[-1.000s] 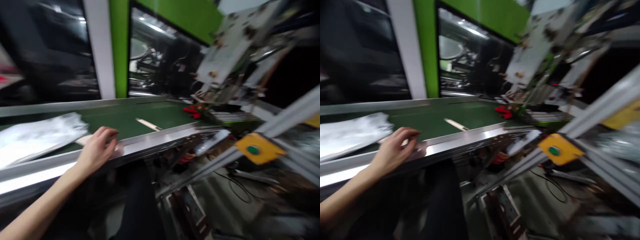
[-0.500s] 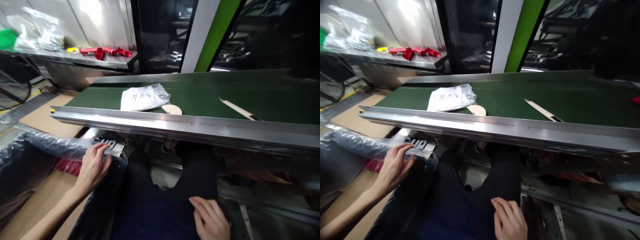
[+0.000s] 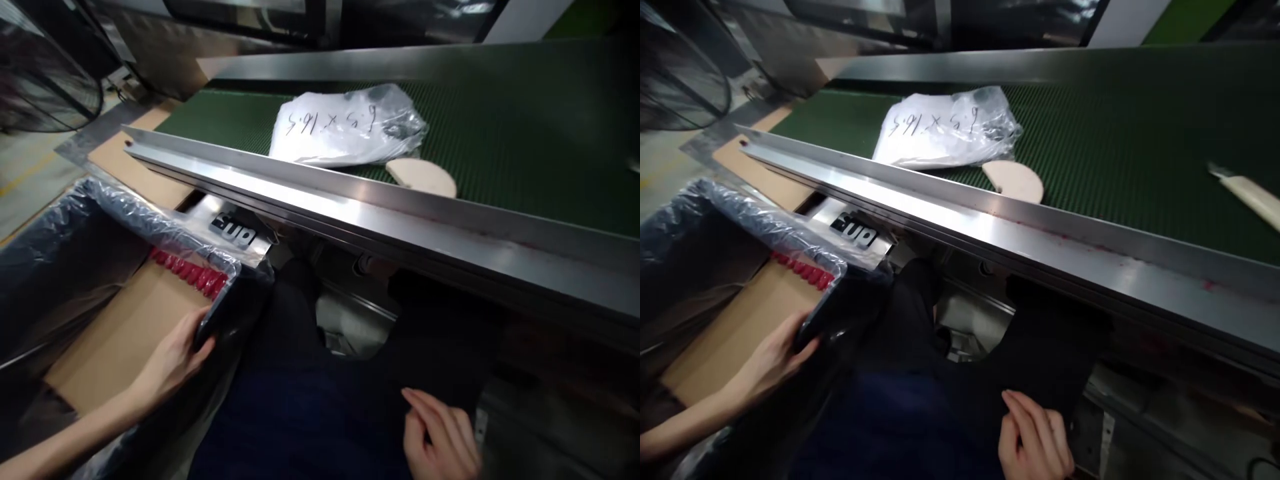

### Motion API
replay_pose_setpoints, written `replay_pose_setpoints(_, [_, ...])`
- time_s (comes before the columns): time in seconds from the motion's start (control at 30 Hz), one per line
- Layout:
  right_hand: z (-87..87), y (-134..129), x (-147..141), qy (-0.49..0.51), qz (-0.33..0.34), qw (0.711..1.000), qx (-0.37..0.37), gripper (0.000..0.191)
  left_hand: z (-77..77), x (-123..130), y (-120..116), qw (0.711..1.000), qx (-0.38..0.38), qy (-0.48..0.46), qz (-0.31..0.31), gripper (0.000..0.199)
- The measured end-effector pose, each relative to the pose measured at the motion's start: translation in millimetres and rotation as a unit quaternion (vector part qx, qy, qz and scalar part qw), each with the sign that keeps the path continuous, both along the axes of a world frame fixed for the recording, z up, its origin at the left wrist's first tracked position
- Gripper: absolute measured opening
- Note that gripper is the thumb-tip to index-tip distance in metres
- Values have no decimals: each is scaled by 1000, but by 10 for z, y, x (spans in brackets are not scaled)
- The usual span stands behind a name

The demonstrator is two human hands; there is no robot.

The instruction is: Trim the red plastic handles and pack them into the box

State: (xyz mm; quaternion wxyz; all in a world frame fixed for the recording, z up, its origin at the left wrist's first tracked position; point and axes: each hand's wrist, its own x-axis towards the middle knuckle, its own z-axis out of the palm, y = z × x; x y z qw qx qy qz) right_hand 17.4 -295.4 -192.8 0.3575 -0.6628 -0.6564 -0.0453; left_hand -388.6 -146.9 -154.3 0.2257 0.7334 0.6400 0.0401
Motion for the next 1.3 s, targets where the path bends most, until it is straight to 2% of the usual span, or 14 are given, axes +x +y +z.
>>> replay_pose_setpoints(0.17, [30,21,3,4,-17,1000,-5,27,95,86,7,999,-38,-2,30,36])
replay_pose_setpoints(0.33, [-54,-25,49,1,-12,1000,-21,30,135,136,21,998,-50,-3,37,37])
replay_pose_setpoints(0.6, [-122,-129,89,-12,-32,999,-15,26,161,209,15,998,-19,-31,43,53])
replay_pose_setpoints(0.77, [-133,-181,51,-23,-48,999,-12,23,191,240,-26,997,10,-69,33,52])
replay_pose_setpoints(0.93, [-72,-247,35,-43,-40,998,-29,21,175,214,-43,994,46,-101,15,51])
replay_pose_setpoints(1.13, [-58,-291,13,-49,-31,998,-35,12,158,171,-55,993,58,-99,-2,50])
replay_pose_setpoints(1.3, [-94,-276,-51,-39,-35,998,-25,11,150,149,-33,994,54,-91,2,50])
